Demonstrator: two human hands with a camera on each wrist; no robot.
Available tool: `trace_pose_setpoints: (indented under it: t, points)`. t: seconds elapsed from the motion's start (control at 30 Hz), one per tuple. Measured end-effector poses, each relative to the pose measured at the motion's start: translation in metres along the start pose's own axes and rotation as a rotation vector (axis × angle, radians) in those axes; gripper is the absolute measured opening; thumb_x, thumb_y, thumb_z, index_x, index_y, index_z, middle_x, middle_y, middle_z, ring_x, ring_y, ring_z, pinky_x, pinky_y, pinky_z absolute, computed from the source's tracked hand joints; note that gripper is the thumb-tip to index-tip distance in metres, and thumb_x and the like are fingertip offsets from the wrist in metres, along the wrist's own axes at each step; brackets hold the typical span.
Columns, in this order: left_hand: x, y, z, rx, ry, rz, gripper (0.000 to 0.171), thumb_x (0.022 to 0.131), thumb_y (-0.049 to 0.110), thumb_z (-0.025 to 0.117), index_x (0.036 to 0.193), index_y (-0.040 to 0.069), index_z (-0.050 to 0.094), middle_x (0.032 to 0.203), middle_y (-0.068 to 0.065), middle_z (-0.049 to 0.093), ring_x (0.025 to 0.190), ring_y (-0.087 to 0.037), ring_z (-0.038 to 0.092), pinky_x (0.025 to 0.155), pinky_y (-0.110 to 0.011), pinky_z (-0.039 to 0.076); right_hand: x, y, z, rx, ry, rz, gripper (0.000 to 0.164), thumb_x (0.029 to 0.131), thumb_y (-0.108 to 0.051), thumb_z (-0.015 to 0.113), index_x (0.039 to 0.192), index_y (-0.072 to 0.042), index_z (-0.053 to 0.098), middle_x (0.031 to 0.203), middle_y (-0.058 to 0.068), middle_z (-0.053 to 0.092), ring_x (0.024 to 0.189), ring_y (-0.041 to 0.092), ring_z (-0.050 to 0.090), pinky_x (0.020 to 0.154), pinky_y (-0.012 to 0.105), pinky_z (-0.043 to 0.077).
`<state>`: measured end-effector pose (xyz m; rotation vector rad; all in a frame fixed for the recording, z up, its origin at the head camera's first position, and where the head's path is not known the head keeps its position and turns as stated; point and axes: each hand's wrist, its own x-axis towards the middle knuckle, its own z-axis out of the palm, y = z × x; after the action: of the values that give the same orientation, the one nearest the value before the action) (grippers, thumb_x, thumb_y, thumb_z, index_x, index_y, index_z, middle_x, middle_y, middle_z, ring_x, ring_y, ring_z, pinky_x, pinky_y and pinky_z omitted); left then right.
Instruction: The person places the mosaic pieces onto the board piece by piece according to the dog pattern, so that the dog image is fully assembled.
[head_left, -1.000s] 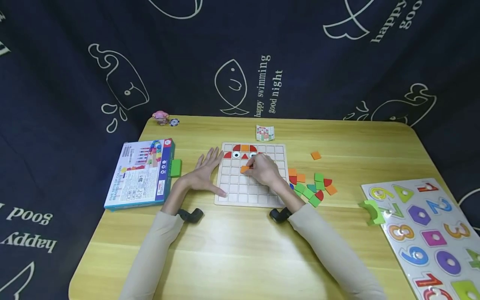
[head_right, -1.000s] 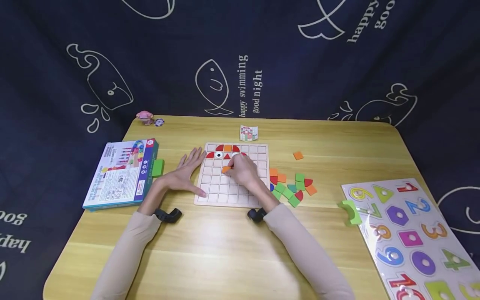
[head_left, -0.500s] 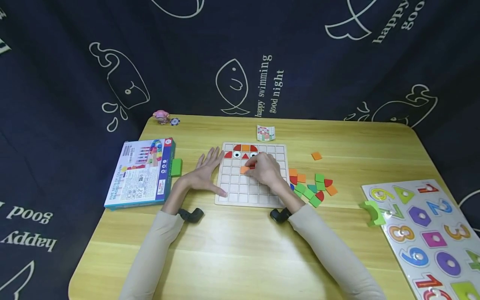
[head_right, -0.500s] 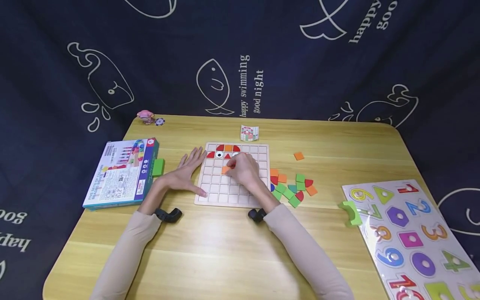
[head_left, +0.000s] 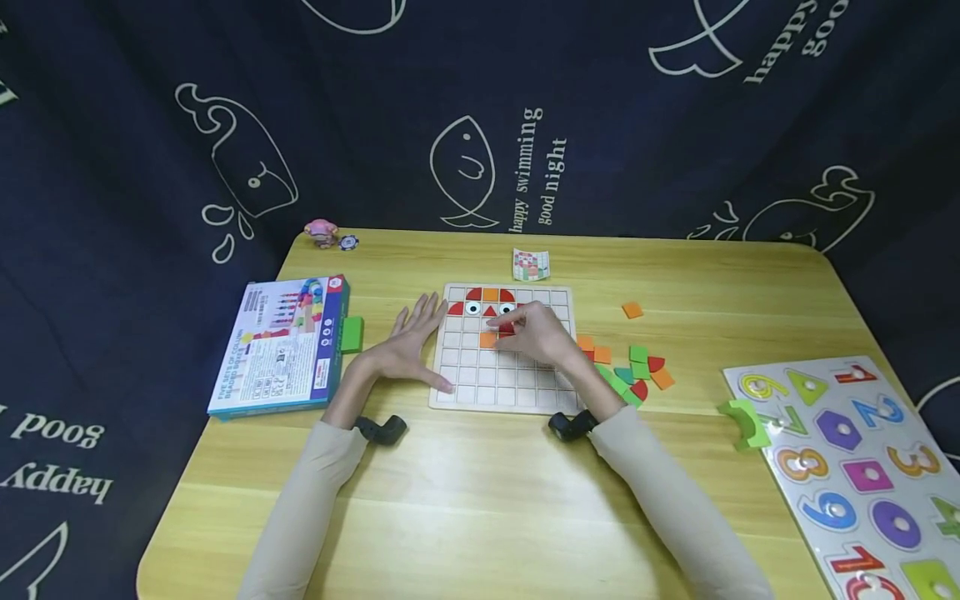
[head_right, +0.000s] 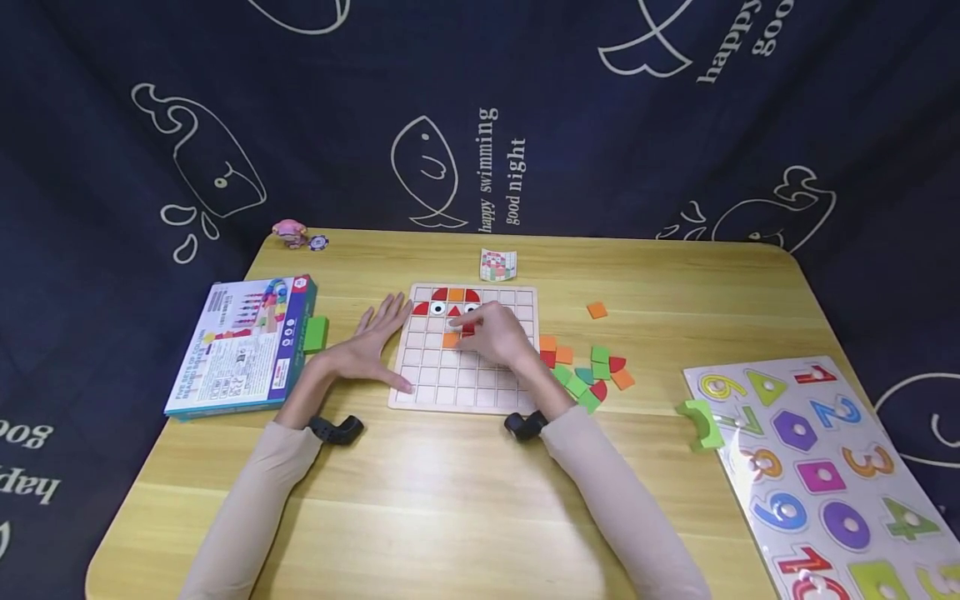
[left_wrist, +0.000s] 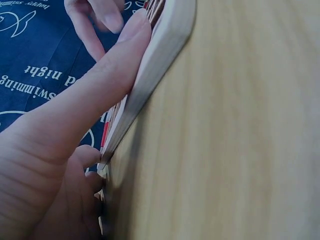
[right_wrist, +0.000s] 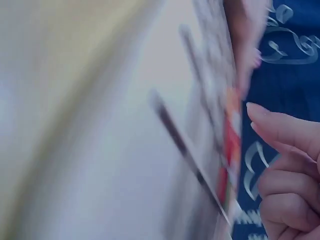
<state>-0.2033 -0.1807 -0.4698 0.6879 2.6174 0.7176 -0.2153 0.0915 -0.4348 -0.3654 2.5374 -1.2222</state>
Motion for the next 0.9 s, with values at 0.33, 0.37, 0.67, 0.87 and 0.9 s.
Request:
trace_pose_setpoints:
  t: [0.33,0.37,0.67,0.87,0.9]
  points:
    - [0.0,0.001,0.001,0.007,0.0,0.0,0.141,0.059,0.065,0.082,0.155,0.015,-0.009,0.161,-0.012,-0.021,0.149,-0.031,-0.021,0.12,-0.057,-0.012,-0.039,0.069,-0.11,0.044,0.288,0.294,0.041,0.084,-0.021,0.075,0.122,-0.009,0.066,0.05,-0.009,0.033,0.045,0.009,0.032,0.043,0.025,0.028]
    - [0.001,0.001,0.001,0.009,0.0,0.001,0.141,0.059,0.065,0.081,0.155,0.016,-0.009,0.161,-0.012,-0.021,0.149,-0.031,-0.021,0.12,-0.056,-0.012,-0.042,0.076,-0.116,0.04,0.295,0.325,0.042,0.084,-0.021,0.075,0.123,-0.008,0.066,0.049,-0.01,0.034,0.044,0.008,0.032,0.043,0.026,0.029]
    - [0.001,0.001,0.002,0.025,-0.003,-0.002,0.141,0.059,0.067,0.08,0.155,0.017,-0.01,0.162,-0.01,-0.021,0.149,-0.029,-0.022,0.121,-0.055,-0.012,-0.057,0.093,-0.108,0.107,0.029,0.295,0.035,0.082,-0.025,0.077,0.114,-0.011,0.071,0.055,-0.005,0.032,0.054,0.016,0.032,0.051,0.031,0.026]
    - [0.001,0.002,0.001,0.021,-0.007,-0.009,0.14,0.06,0.066,0.081,0.155,0.017,-0.01,0.162,-0.01,-0.021,0.149,-0.029,-0.021,0.121,-0.056,-0.012,-0.06,0.09,-0.084,0.048,-0.006,0.3,0.032,0.076,-0.028,0.082,0.101,-0.01,0.073,0.058,-0.005,0.034,0.057,0.016,0.034,0.05,0.026,0.027]
    - [0.0,0.002,0.001,0.02,-0.007,-0.01,0.14,0.06,0.065,0.081,0.155,0.017,-0.01,0.162,-0.01,-0.021,0.149,-0.029,-0.021,0.121,-0.056,-0.012,-0.06,0.09,-0.081,0.036,-0.002,0.301,0.032,0.075,-0.029,0.083,0.099,-0.01,0.073,0.058,-0.005,0.035,0.057,0.017,0.034,0.05,0.026,0.026]
